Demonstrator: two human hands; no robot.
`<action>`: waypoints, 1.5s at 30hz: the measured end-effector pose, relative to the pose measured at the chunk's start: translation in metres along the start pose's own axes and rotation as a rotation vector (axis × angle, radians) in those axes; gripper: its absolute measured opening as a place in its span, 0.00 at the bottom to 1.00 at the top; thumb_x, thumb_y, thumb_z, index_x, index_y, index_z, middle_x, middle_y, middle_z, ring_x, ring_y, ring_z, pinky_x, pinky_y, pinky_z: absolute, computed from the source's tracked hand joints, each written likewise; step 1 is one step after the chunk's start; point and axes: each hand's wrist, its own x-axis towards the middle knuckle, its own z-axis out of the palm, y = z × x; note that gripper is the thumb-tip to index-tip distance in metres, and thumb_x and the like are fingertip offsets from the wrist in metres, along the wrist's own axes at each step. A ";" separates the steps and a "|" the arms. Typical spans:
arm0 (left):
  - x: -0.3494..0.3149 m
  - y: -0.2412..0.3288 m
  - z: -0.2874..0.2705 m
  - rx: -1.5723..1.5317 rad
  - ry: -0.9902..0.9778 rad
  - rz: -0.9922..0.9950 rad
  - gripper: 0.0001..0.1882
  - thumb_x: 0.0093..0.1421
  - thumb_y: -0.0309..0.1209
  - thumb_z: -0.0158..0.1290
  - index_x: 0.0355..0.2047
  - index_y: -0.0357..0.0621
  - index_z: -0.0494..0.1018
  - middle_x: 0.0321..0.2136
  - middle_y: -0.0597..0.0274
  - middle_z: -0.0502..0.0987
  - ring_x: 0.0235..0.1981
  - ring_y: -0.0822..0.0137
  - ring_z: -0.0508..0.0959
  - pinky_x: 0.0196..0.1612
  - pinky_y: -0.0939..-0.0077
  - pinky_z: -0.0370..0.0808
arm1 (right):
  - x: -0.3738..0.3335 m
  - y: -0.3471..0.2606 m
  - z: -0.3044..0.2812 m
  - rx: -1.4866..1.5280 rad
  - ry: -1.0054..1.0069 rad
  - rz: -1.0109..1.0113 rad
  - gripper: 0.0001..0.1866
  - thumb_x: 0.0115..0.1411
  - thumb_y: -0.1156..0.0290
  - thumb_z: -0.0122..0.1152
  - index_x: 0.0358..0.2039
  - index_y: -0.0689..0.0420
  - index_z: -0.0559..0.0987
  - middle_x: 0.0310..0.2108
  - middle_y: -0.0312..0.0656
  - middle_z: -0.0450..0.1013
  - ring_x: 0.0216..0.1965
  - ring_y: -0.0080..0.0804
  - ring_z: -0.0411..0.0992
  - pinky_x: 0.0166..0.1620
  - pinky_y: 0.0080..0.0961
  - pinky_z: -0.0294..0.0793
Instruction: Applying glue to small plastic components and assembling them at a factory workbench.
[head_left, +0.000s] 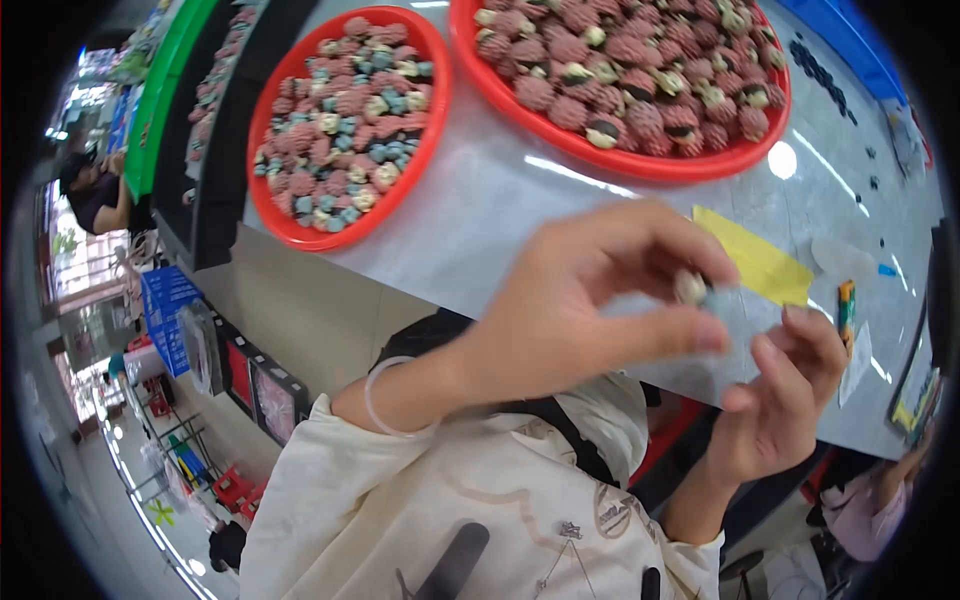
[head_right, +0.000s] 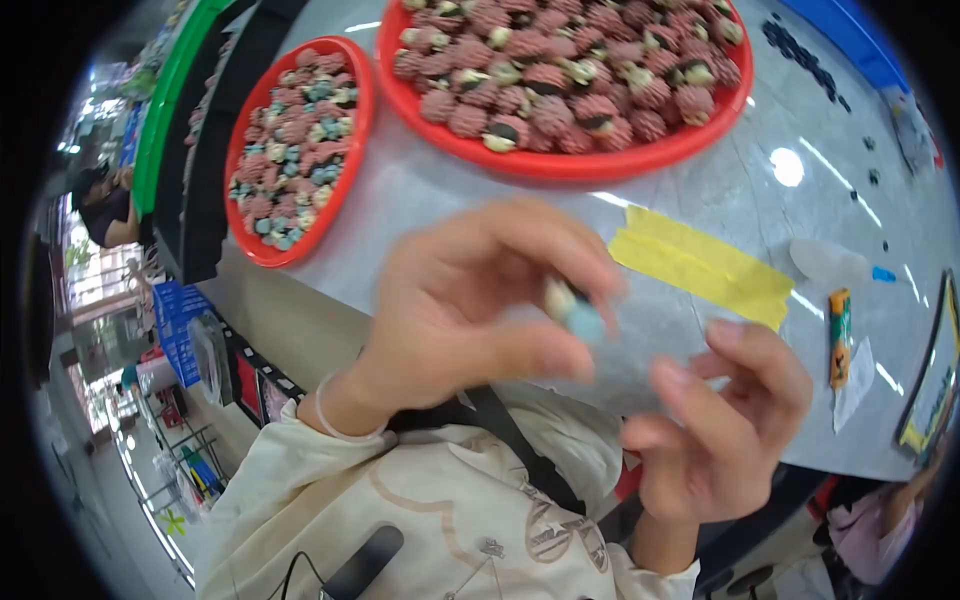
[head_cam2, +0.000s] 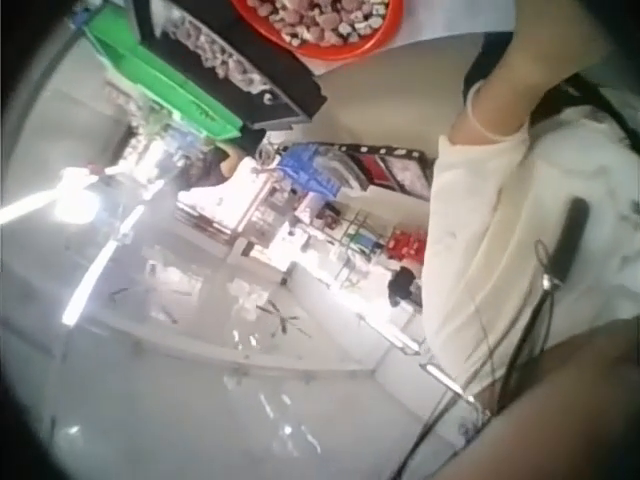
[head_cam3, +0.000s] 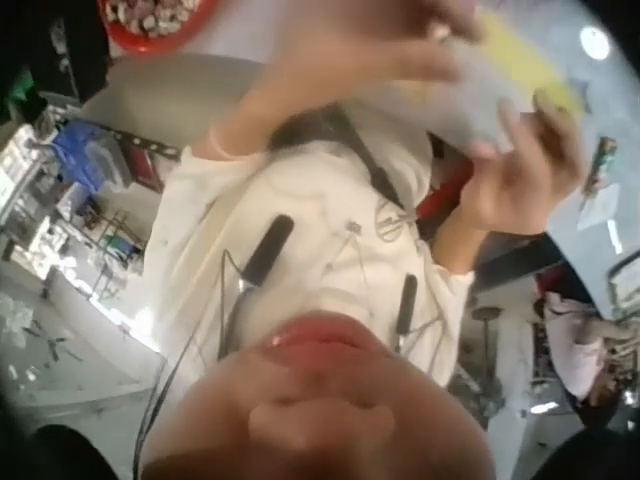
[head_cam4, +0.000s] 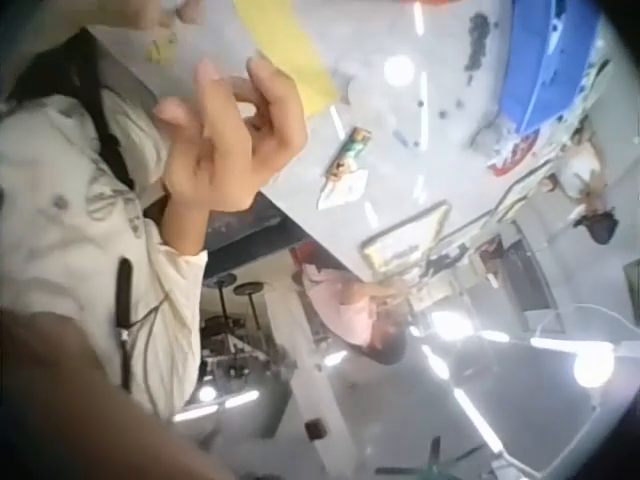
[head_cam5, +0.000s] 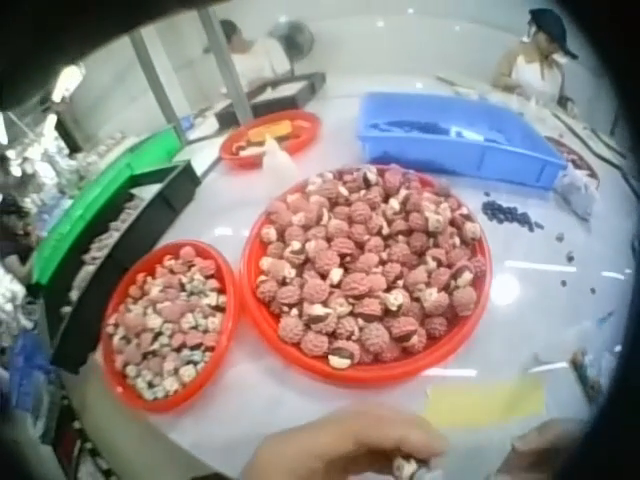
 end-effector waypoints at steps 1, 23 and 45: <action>0.001 0.012 -0.014 0.202 0.094 0.081 0.14 0.45 0.17 0.50 0.35 0.31 0.66 0.34 0.55 0.69 0.32 0.71 0.70 0.35 0.83 0.66 | -0.003 0.004 -0.003 0.021 0.013 0.021 0.12 0.44 0.66 0.59 0.27 0.60 0.74 0.32 0.48 0.64 0.33 0.32 0.63 0.29 0.19 0.64; -0.009 0.079 -0.120 1.981 0.410 0.221 0.10 0.49 0.32 0.47 0.32 0.43 0.68 0.31 0.62 0.69 0.37 0.59 0.64 0.41 0.70 0.61 | -0.010 0.012 -0.019 0.087 0.017 0.298 0.04 0.50 0.80 0.48 0.28 0.66 0.70 0.27 0.40 0.62 0.28 0.22 0.60 0.31 0.12 0.58; 0.088 0.079 -0.028 1.306 -0.182 0.117 0.05 0.46 0.23 0.49 0.25 0.36 0.66 0.24 0.56 0.68 0.28 0.65 0.69 0.32 0.77 0.65 | -0.005 0.045 -0.069 -0.109 0.326 0.353 0.08 0.50 0.77 0.49 0.32 0.64 0.71 0.30 0.38 0.66 0.28 0.19 0.61 0.30 0.11 0.58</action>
